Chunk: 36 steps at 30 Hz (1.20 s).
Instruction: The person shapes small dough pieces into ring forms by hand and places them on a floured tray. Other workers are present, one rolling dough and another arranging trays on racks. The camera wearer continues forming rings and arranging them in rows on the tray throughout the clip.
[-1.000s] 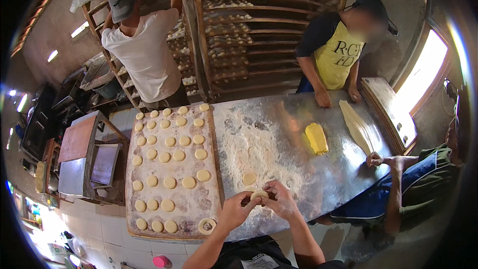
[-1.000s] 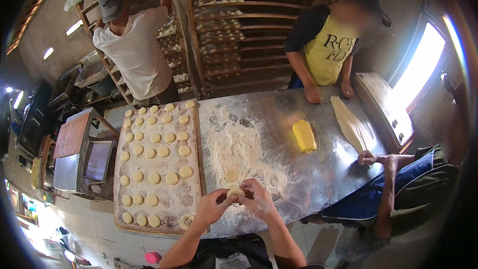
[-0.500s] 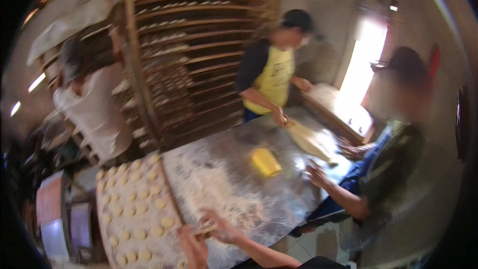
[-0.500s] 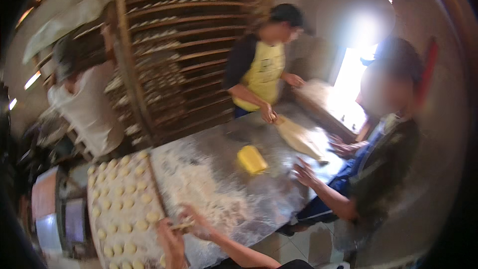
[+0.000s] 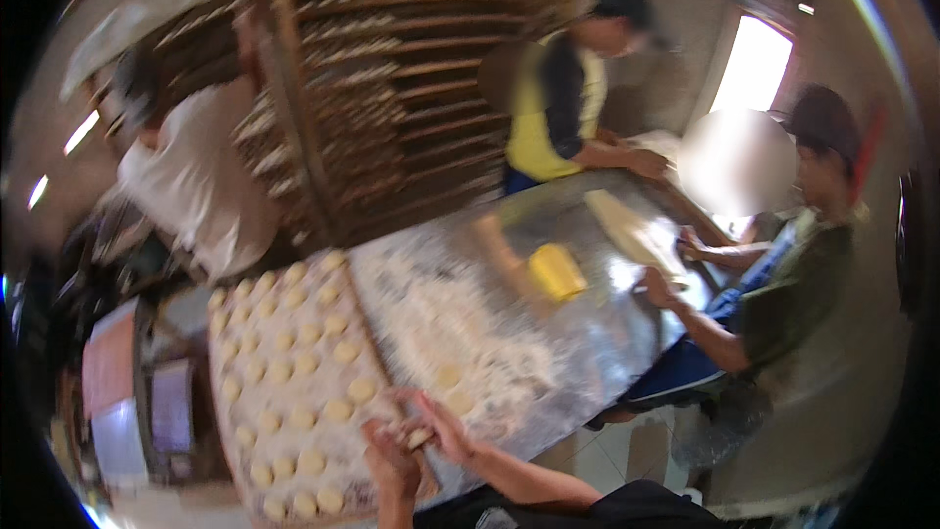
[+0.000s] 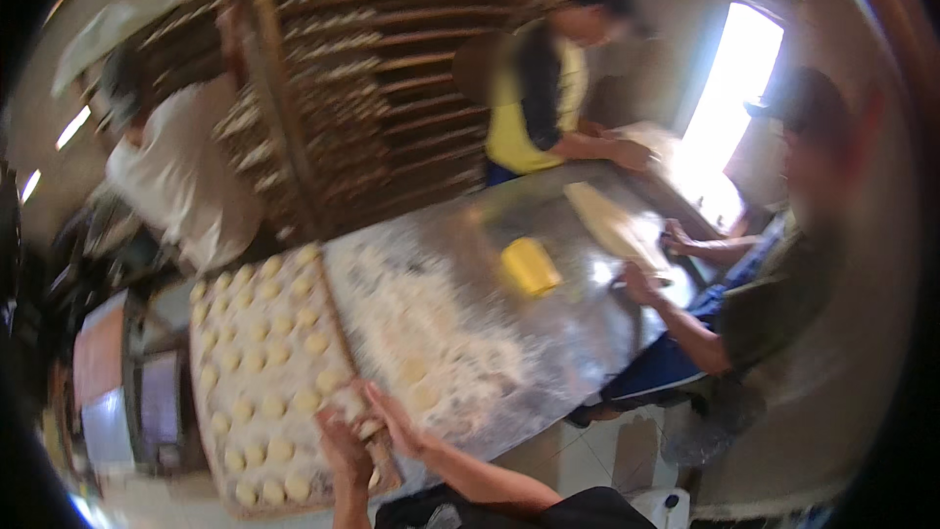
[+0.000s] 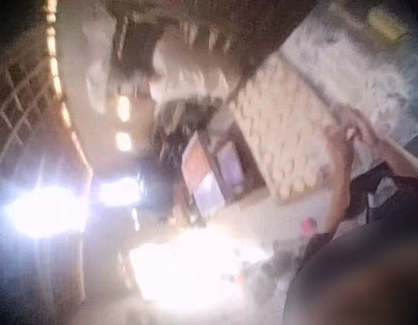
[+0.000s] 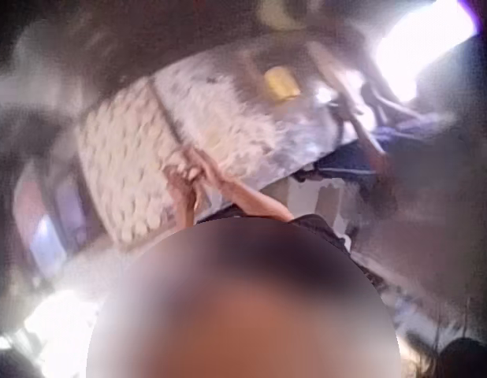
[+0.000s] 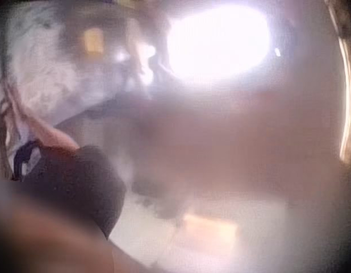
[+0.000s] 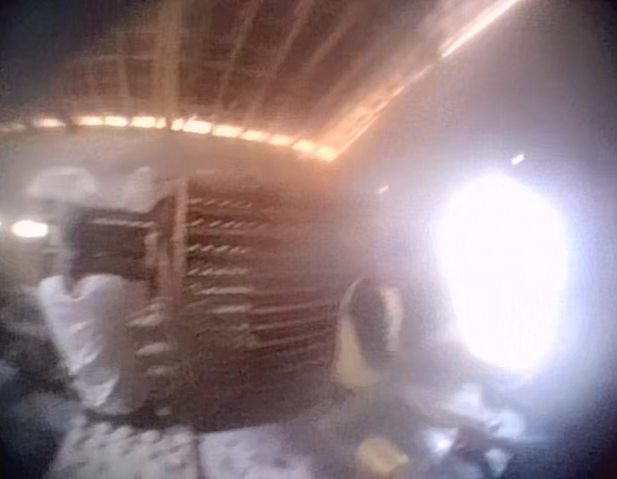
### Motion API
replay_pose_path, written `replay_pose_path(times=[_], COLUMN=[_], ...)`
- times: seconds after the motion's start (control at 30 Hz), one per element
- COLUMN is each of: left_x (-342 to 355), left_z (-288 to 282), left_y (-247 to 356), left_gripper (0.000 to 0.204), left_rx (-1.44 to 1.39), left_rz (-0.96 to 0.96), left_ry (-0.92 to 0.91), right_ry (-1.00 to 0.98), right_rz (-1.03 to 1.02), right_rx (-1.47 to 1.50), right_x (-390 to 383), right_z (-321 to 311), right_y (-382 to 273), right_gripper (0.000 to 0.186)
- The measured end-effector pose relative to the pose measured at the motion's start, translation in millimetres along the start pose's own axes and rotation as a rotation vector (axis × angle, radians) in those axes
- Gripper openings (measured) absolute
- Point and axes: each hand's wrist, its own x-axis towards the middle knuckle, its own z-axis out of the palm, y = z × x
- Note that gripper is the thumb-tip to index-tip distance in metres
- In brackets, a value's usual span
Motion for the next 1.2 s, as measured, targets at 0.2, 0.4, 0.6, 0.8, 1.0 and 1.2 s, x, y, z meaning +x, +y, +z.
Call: replay_pose_path(times=[0.2,0.4,0.6,0.8,1.0,1.2], left_x=[5.0,13.3,26.6,38.8,42.9,58.3], left_z=[-29.0,-49.2,-67.4,-74.2,-75.0,-65.0], left_y=[20.2,23.3,10.9,9.1,11.8,-2.6], left_gripper=[0.021,0.014,0.015,0.017,0.024,0.036], left_rx=[0.323,0.242,0.385,0.555,0.479,0.416], left_rz=[0.115,0.030,0.271,0.347,0.050,-0.022], left_ry=[0.083,0.108,-0.008,-0.151,-0.202,-0.170], right_ry=[0.023,0.101,-0.019,-0.075,0.038,0.580], right_rz=[-0.067,0.062,-0.113,-0.491,-0.350,-0.114], right_rx=[-0.191,-0.047,-0.467,-0.899,-0.345,-0.630], right_x=[7.7,23.2,29.5,45.8,37.9,57.4], right_z=[28.0,39.3,32.2,20.1,22.9,25.1], right_y=[16.1,36.7,49.9,69.9,70.5,78.1], right_gripper=[0.066,0.078,0.067,0.067,0.062,0.069])
